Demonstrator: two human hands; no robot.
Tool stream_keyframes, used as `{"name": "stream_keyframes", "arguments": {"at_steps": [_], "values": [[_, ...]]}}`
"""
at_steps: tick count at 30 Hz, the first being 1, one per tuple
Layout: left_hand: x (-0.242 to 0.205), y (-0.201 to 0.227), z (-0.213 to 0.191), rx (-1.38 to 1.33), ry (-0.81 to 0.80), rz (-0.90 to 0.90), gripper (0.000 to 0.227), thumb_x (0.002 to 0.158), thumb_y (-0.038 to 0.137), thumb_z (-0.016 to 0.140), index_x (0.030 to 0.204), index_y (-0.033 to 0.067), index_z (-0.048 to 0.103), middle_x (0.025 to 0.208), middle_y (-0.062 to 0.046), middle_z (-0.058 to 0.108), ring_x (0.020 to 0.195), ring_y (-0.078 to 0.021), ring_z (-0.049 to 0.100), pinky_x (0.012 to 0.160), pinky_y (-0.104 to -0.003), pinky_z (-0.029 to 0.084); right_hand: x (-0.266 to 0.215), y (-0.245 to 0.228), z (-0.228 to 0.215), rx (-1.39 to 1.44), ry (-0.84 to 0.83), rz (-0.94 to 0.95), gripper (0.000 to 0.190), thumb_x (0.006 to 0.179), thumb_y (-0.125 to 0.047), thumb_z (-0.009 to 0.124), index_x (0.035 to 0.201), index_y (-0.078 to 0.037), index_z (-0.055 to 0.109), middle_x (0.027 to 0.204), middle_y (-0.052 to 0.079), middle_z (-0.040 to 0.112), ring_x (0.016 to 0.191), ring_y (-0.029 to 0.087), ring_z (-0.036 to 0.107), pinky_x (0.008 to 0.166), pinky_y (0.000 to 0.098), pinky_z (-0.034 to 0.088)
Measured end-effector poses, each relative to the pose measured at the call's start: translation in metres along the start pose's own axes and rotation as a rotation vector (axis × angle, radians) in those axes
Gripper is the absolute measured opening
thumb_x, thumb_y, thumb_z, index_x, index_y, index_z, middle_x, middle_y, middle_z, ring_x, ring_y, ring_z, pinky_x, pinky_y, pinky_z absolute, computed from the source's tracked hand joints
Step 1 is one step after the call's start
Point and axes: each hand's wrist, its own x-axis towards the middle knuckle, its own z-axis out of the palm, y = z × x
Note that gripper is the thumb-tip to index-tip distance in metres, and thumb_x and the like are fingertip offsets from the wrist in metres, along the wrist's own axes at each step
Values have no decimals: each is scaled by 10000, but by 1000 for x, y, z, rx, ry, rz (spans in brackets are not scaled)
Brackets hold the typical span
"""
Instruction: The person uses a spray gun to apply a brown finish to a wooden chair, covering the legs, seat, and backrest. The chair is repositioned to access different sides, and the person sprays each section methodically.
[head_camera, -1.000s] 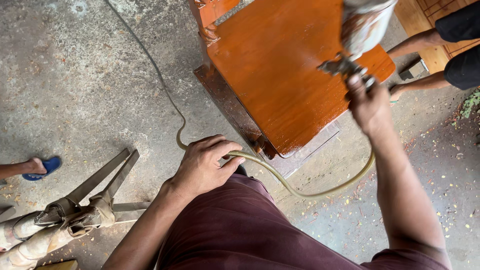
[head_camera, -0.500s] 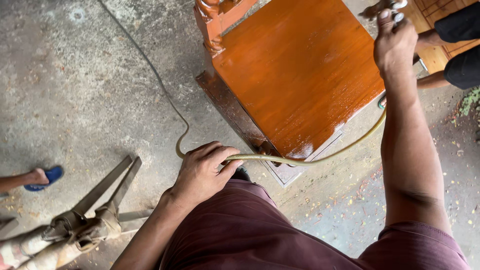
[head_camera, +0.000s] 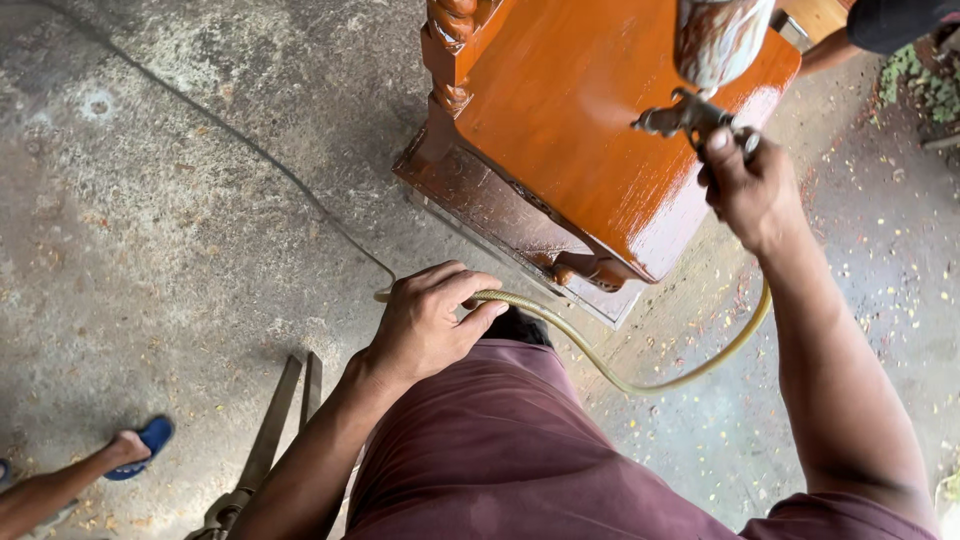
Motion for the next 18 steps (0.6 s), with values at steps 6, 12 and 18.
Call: {"name": "stream_keyframes", "arguments": {"at_steps": [6, 12, 18], "values": [[6, -12, -9, -62, -13, 83, 205, 886, 164, 807, 1036, 48, 730, 946, -81, 745, 765, -182, 747, 666, -311, 613, -66, -11, 24, 47, -164, 30, 565, 969, -585, 595, 1107, -37, 629, 777, 2, 615, 634, 84, 529, 547, 265, 448], [23, -11, -5, -43, 0, 76, 219, 883, 173, 814, 1041, 47, 729, 929, -82, 743, 757, -190, 743, 672, -319, 608, -12, -7, 19, -122, -102, -29, 593, 985, -586, 597, 1134, -12, 611, 764, 35, 629, 665, 114, 561, 596, 290, 484], [46, -11, -7, 20, 52, 23, 204, 879, 149, 806, 1040, 53, 726, 907, -65, 744, 752, -181, 736, 660, -318, 593, 96, 0, -10, -183, 14, -101, 666, 1059, -645, 546, 1119, 17, 599, 795, 86, 628, 694, 147, 612, 612, 317, 509]]}}
